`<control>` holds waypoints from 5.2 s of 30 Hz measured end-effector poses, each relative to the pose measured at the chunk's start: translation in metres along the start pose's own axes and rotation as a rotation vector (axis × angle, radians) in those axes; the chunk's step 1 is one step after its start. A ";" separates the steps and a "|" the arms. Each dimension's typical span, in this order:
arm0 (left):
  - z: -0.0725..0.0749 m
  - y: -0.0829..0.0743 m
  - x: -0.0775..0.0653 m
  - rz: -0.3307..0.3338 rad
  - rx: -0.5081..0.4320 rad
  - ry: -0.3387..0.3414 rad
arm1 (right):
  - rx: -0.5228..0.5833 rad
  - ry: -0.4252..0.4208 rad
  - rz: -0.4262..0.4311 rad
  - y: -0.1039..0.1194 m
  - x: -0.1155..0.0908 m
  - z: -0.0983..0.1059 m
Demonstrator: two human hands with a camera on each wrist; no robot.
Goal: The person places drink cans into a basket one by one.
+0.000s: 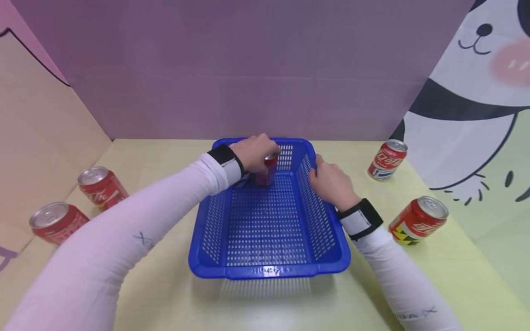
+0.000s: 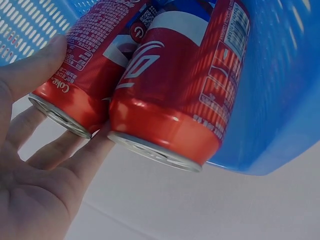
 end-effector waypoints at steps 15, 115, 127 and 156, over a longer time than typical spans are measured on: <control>0.018 0.001 -0.016 -0.043 0.039 -0.106 | 0.012 -0.006 0.006 0.000 -0.001 0.001; -0.048 0.066 -0.124 0.263 -0.999 -0.477 | -0.169 0.580 0.073 -0.166 -0.073 0.051; -0.048 0.066 -0.124 0.276 -1.003 -0.474 | -0.158 0.666 0.057 -0.167 -0.071 0.050; -0.047 0.064 -0.123 0.293 -0.975 -0.478 | -0.119 0.346 0.263 -0.133 -0.053 0.071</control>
Point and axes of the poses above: each hand's wrist, its own x-axis towards the middle knuckle, its own z-axis out of the back of the hand, y = z × x, the point moved 3 cm from there along x, towards the middle knuckle, and after that the axes turned 11 degrees about -x, right-handed, at the moved point
